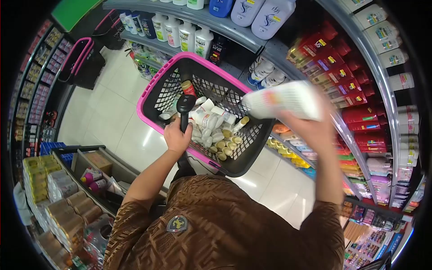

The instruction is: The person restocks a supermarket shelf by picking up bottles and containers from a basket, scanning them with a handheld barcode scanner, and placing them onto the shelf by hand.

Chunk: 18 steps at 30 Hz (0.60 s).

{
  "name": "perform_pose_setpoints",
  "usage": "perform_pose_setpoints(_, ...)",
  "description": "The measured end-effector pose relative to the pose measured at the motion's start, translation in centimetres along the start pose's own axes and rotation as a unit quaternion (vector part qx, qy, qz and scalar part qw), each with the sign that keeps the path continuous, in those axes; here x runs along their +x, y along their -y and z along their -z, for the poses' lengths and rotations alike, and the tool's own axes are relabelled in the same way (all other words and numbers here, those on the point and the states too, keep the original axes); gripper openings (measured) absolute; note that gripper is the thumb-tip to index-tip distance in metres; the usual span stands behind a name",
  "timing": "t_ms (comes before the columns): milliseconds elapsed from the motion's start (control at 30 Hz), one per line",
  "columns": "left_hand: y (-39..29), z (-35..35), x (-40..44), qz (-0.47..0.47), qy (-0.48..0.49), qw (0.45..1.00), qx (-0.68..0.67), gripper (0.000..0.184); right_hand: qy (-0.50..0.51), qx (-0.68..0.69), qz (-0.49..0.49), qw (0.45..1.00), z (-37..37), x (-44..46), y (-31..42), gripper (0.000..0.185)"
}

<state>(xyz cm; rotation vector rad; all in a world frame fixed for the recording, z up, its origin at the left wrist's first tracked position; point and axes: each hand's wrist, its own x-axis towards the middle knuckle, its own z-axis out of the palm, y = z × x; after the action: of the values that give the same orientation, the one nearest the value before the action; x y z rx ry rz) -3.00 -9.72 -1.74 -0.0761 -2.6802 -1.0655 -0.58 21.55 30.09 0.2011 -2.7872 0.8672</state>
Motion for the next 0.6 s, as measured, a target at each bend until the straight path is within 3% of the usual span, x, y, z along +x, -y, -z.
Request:
perform_pose_setpoints(33, -0.1, 0.3, 0.0, 0.001, 0.016, 1.000, 0.000, 0.030, 0.046, 0.108, -0.126, 0.985, -5.3, 0.4, -1.1, 0.049)
perform_pose_setpoints(100, 0.1, 0.5, -0.2, -0.011, 0.026, 1.000, 0.006, 0.030, 0.057, 0.174, -0.159, 0.970, -16.5, 0.0, -7.8, 0.059)
perform_pose_setpoints(133, 0.1, 0.6, 0.0, -0.020, 0.028, 0.999, 0.014, 0.029, 0.008, 0.118, -0.193, 0.974, -24.3, -1.1, -13.7, 0.059)
perform_pose_setpoints(200, -0.3, 1.0, 0.2, -0.025, 0.032, 0.999, -0.001, 0.029, 0.007, 0.318, -0.400, 0.860, -30.4, -1.6, -14.7, 0.059)
perform_pose_setpoints(233, 0.0, 0.9, 0.2, -0.034, 0.039, 0.999, -0.005, 0.029, 0.004, 0.375, -0.448, 0.812, -33.8, -2.1, -16.4, 0.056)
perform_pose_setpoints(267, 0.1, 0.9, 0.1, -0.042, 0.047, 0.998, -0.009, 0.028, 0.001, 0.379, -0.452, 0.808, -36.3, -2.2, -17.7, 0.056)
perform_pose_setpoints(333, 0.1, 0.8, 0.0, -0.042, 0.056, 0.997, 0.012, 0.027, -0.032, 0.533, -0.619, 0.576, -40.0, -3.6, -18.8, 0.054)
perform_pose_setpoints(367, 0.1, 1.0, 0.0, -0.037, 0.065, 0.997, 0.020, 0.028, 0.016, 0.511, -0.602, 0.614, -39.7, -4.3, -17.8, 0.054)
perform_pose_setpoints(400, -0.2, 0.9, 0.1, -0.034, 0.070, 0.997, 0.025, 0.028, 0.009, 0.515, -0.602, 0.610, -39.0, -5.0, -17.2, 0.054)
perform_pose_setpoints(467, 0.2, 0.4, 0.0, -0.046, 0.045, 0.998, 0.019, 0.029, 0.183, 0.471, -0.493, 0.708, -36.6, -6.3, -16.3, 0.052)
perform_pose_setpoints(600, 0.7, -0.4, -0.4, -0.023, 0.026, 0.998, 0.056, 0.037, 0.219, 0.476, -0.425, 0.738, -28.2, -10.4, -14.9, 0.038)
